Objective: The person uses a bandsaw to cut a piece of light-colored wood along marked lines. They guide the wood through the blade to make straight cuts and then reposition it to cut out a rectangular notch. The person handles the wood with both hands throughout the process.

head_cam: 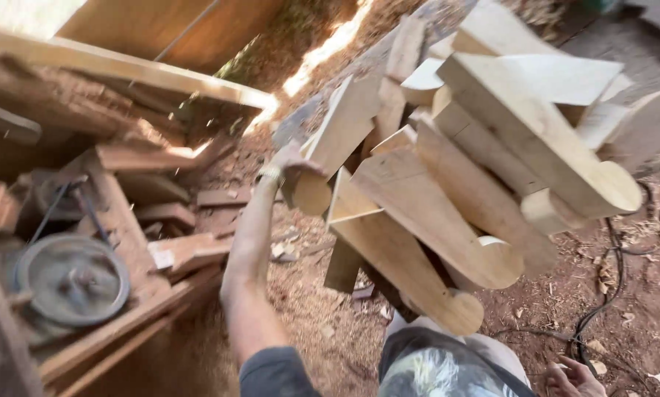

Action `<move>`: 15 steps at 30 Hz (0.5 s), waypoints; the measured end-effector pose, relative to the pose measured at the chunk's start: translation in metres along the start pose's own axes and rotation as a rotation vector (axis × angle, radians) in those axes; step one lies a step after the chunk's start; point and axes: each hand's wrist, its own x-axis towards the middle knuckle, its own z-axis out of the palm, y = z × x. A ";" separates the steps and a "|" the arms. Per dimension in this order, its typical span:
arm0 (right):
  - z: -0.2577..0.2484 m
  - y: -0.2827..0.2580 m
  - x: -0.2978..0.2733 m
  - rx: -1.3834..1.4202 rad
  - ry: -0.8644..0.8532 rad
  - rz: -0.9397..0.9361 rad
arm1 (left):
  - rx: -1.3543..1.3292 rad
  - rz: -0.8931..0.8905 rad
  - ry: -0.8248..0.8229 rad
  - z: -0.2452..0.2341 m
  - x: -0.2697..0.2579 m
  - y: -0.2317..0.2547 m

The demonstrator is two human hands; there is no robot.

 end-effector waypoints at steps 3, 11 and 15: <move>0.005 -0.005 -0.013 0.001 -0.020 -0.143 | -0.455 -0.053 0.133 -0.011 -0.100 0.086; 0.043 -0.205 -0.081 0.144 0.105 -0.103 | -0.326 -0.013 0.139 -0.008 -0.084 0.052; 0.031 -0.242 -0.092 0.238 0.161 -0.237 | -0.448 0.187 0.183 -0.012 -0.114 0.072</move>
